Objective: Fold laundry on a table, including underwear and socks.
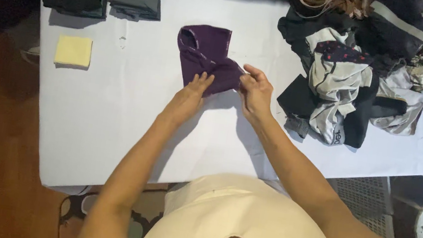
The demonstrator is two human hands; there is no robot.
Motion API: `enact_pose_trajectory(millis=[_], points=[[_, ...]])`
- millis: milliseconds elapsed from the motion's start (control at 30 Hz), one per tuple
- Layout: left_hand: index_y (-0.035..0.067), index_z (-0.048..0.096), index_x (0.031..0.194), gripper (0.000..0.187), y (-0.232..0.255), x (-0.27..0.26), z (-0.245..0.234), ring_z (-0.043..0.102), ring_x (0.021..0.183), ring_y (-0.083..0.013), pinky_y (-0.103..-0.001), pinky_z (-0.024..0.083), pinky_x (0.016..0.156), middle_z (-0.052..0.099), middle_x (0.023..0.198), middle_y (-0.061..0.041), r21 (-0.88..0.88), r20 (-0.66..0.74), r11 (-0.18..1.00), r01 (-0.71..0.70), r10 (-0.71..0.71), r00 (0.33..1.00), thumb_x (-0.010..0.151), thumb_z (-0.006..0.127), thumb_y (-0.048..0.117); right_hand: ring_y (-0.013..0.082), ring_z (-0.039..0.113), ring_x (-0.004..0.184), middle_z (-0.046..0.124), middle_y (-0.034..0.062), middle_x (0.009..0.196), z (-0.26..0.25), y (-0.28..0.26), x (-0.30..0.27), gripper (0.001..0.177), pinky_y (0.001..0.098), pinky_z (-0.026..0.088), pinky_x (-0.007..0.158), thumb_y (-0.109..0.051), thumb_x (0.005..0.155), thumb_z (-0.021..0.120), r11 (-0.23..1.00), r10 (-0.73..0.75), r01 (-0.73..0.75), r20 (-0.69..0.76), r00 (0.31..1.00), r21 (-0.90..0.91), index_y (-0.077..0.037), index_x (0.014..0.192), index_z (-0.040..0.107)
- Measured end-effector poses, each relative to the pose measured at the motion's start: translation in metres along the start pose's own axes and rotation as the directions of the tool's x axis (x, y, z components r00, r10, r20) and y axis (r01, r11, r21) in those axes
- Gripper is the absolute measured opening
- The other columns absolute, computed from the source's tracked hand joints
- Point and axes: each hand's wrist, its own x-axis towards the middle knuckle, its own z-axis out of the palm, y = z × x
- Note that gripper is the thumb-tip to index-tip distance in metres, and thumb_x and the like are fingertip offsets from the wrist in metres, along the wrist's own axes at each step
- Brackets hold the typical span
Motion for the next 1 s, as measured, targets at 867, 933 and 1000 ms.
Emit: enact_pose_trajectory(millis=[867, 933, 1000], points=[[0.0, 0.071, 0.108, 0.019, 0.028, -0.026, -0.027, 0.07, 0.105, -0.0264, -0.043, 0.05, 0.1, 0.075, 0.105, -0.012, -0.4, -0.432, 0.914, -0.064, -0.127, 0.893, 0.09, 0.072, 0.007, 0.024, 0.061, 0.124, 0.067, 0.0085, 0.132, -0.019, -0.01, -0.02, 0.048, 0.0448, 0.047, 0.109, 0.0, 0.076, 0.071, 0.086, -0.274, 0.693, 0.652, 0.707, -0.716, -0.012, 0.122, 0.064], [0.001, 0.072, 0.106, 0.016, 0.029, -0.013, -0.019, 0.073, 0.089, -0.021, -0.035, 0.058, 0.084, 0.076, 0.096, -0.011, -0.616, -0.387, 0.787, 0.039, -0.345, 0.855, 0.094, 0.072, 0.011, 0.0185, 0.067, 0.107, 0.073, 0.0093, 0.12, -0.015, -0.002, -0.009, 0.039, 0.039, 0.056, 0.099, 0.002, 0.087, 0.067, 0.399, -0.293, 0.564, 0.482, 0.825, -0.723, -0.006, 0.124, 0.067], [0.0, 0.068, 0.112, 0.016, 0.031, 0.007, -0.011, 0.064, 0.083, -0.0145, -0.03, 0.054, 0.076, 0.07, 0.095, -0.011, -0.781, -0.48, 0.622, -0.061, -0.535, 0.695, 0.106, 0.063, 0.014, 0.0121, 0.062, 0.097, 0.063, 0.0101, 0.113, 0.005, 0.001, 0.002, 0.031, 0.0325, 0.057, 0.086, -0.002, 0.102, 0.064, 0.751, -0.38, 0.427, 0.199, 0.903, -0.504, -0.001, 0.132, 0.057]])
